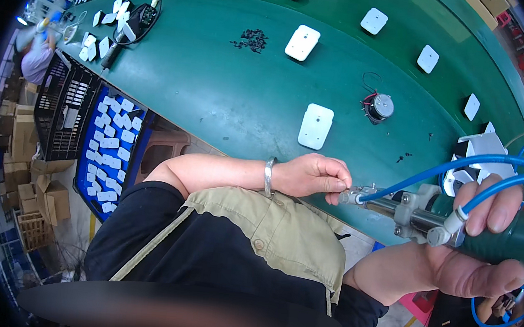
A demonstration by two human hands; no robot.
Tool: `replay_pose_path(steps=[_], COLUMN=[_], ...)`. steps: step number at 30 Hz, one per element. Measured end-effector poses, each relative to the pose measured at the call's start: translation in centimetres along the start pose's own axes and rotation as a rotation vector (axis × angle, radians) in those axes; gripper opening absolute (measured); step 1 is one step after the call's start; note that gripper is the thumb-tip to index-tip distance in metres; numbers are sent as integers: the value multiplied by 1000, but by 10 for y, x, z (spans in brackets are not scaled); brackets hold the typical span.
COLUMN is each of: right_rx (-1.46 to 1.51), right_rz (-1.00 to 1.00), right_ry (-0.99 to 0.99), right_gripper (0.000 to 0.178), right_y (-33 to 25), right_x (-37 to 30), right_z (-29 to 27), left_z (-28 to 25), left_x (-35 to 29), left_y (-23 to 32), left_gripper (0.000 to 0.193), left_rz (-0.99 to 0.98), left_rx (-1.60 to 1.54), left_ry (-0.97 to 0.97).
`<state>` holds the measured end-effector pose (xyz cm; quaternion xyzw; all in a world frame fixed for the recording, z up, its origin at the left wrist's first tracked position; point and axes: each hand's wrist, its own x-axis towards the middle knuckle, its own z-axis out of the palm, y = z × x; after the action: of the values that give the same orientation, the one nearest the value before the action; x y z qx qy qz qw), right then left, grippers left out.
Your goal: The person assembles small electronic components by screwing circuit boards into plastic housings with a pneumatic screwdriver.
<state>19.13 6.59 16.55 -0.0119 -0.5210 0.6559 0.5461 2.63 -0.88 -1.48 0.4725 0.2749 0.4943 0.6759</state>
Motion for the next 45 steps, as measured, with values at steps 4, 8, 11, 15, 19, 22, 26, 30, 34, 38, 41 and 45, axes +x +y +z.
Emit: replay_pose_path(steps=[4, 8, 11, 15, 19, 22, 26, 30, 34, 38, 41, 45], right_rx=[-56, -51, -37, -59, -149, -282, -279, -299, -304, -330, -201, -271], right_rz=[-8, -13, -1, -51, -44, -57, -66, -78, -7, -122, 48, -82], right_ry=[-3, -20, -70, -1, 42, 93, 131, 232, 155, 187, 87, 109], right_gripper=[59, 60, 59, 61, 66, 70, 71, 70, 69, 58, 66, 72], right_y=[3, 2, 1, 7, 8, 9, 10, 8, 9, 12, 12, 11], right_x=[1, 5, 5, 4, 8, 10, 9, 6, 9, 6, 21, 19], right_z=[0, 3, 2, 4, -2, -2, -10, 2, 1, -2, -8, -18], left_z=[-4, -8, -9, -41, -142, -236, -336, -364, -384, -382, -413, -390], left_x=[1, 0, -11, -41, -30, 7, 61, 102, 125, 144, 107, 118], left_y=[3, 7, 32, 73, 128, 157, 155, 168, 166, 161, 152, 138], left_gripper=[14, 15, 20, 24, 22, 44, 64, 72, 65, 49, 48, 38], left_rz=[-11, 30, 1, 162, 285, 6, -214, -317, -415, -442, -414, -11], left_rx=[23, 3, 88, 851, 1149, 1347, 1326, 1286, 1211, 1015, 965, 1433], left_ry=[-17, -55, -2, 76, 687, 946, 924, 830, 625, 548, 682, 738])
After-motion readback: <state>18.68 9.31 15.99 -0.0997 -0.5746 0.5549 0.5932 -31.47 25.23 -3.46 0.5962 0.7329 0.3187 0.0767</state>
